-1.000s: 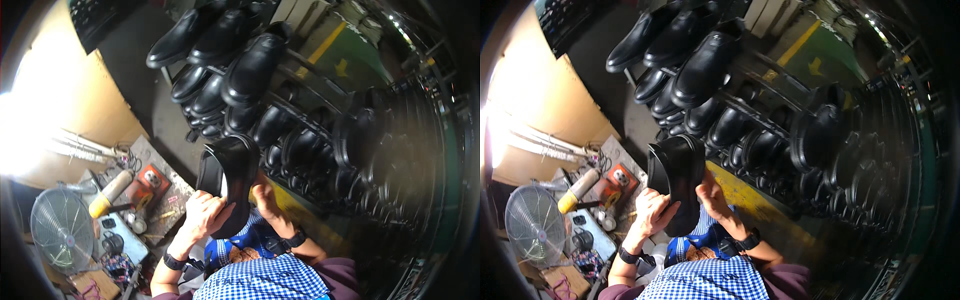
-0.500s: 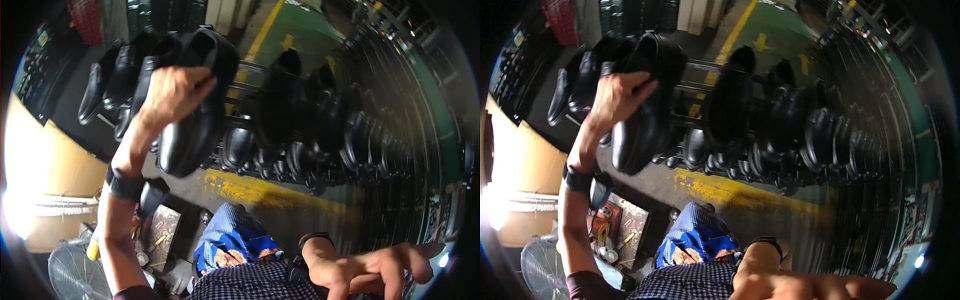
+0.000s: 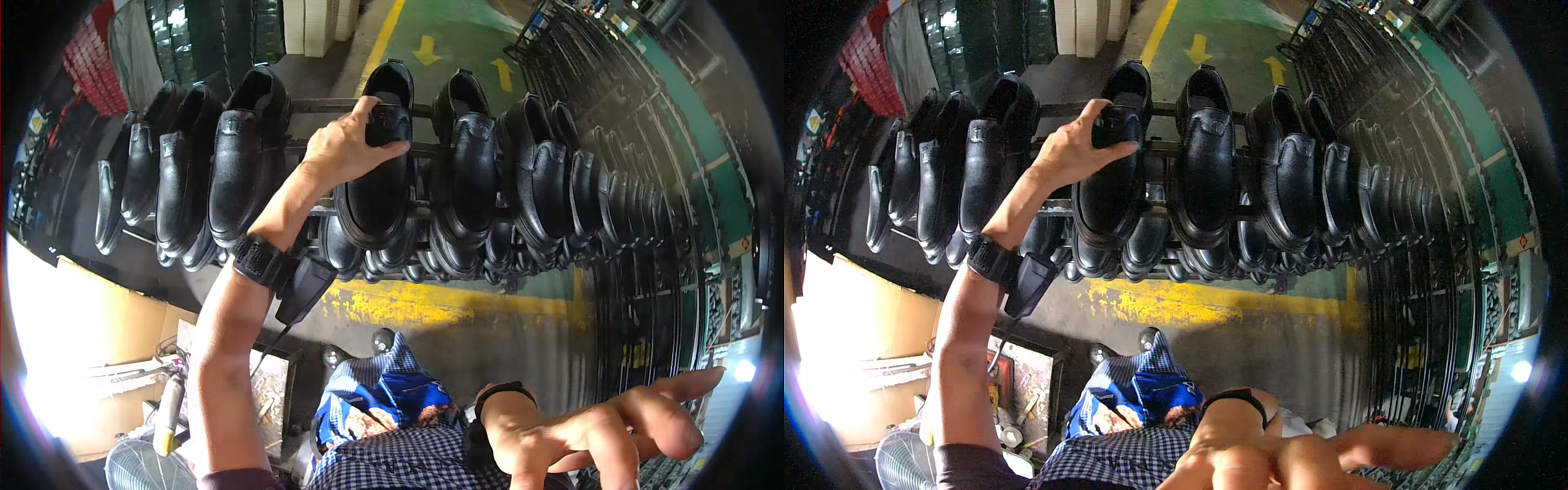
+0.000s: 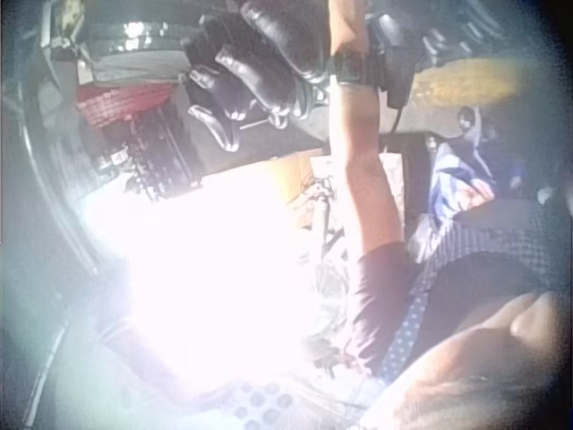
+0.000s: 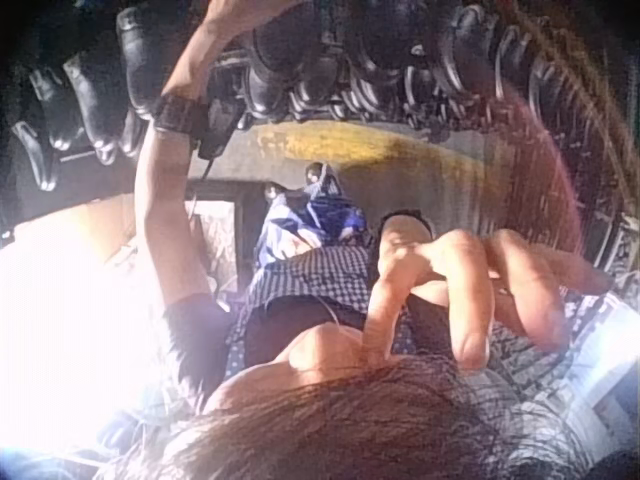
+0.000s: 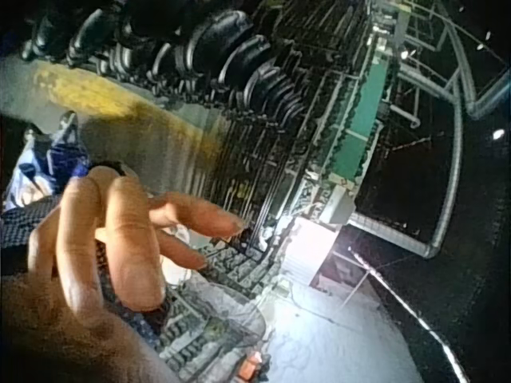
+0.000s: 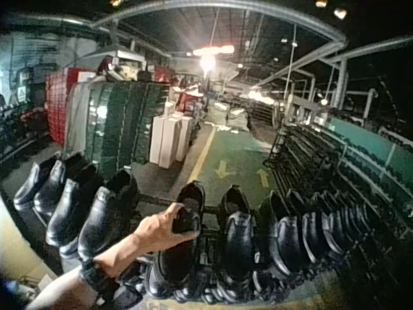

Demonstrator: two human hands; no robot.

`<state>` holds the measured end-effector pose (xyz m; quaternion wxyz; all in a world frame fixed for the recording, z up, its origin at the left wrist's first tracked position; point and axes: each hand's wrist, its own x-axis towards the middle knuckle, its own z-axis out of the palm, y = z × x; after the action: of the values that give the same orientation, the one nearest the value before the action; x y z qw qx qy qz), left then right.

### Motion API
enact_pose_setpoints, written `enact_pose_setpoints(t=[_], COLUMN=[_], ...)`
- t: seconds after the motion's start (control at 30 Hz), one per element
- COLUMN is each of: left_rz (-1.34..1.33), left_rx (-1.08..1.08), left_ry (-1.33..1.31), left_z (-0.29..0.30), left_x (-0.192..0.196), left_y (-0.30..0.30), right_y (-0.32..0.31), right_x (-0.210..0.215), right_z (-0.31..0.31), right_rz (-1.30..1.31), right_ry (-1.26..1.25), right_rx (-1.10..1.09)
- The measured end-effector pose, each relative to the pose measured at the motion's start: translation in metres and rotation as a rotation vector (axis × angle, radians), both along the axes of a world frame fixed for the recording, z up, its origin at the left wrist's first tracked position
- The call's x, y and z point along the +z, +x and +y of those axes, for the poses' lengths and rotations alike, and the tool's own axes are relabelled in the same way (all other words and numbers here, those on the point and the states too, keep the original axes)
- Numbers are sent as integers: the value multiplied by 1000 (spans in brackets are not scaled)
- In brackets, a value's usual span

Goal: Inspecting black shoes and using a heating nozzle to smooth out wrinkles or adhesive.

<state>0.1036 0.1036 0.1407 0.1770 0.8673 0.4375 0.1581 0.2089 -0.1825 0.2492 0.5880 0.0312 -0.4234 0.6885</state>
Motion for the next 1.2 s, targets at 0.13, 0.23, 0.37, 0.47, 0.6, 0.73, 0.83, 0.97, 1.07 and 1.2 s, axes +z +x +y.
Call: enact_pose_setpoints(t=[0.13, 0.23, 0.37, 0.47, 0.6, 0.73, 0.83, 0.97, 1.07, 1.2], left_rz=[-294, -676, -1201, -1271, -1234, -1505, -1453, -1457, -1442, -1463], left_rx=[4, -37, 47, 233, 313, 634, 915, 1285, 1475, 1637], left_ry=[-23, -180, -471, -354, 109, 158, 253, 193, 146, 5], left_z=[-13, -46, -116, -167, -208, -252, -281, -313, -329, -346], left_x=[-1, -4, -8, -15, -41, -65, -85, -122, -145, -166], left_y=[-21, -53, -97, -127, -161, -191, -210, -216, -217, -222], right_y=[17, 7, -25, -42, -73, -80, -79, -87, -102, -135], right_x=[9, -29, -113, -139, -127, -79, -44, -16, -20, -62], right_z=[-14, -4, 38, 61, 54, 53, 67, 76, 85, 90], right_rz=[-8, 184, -114, -661, -355, -15, 79, 18, -76, 47], right_ry=[-117, 83, -39, -35, -25, 204, 34, -316, -465, -202], right_rx=[-6, -275, -1059, -729, -520, -386, 186, 524, 621, 454])
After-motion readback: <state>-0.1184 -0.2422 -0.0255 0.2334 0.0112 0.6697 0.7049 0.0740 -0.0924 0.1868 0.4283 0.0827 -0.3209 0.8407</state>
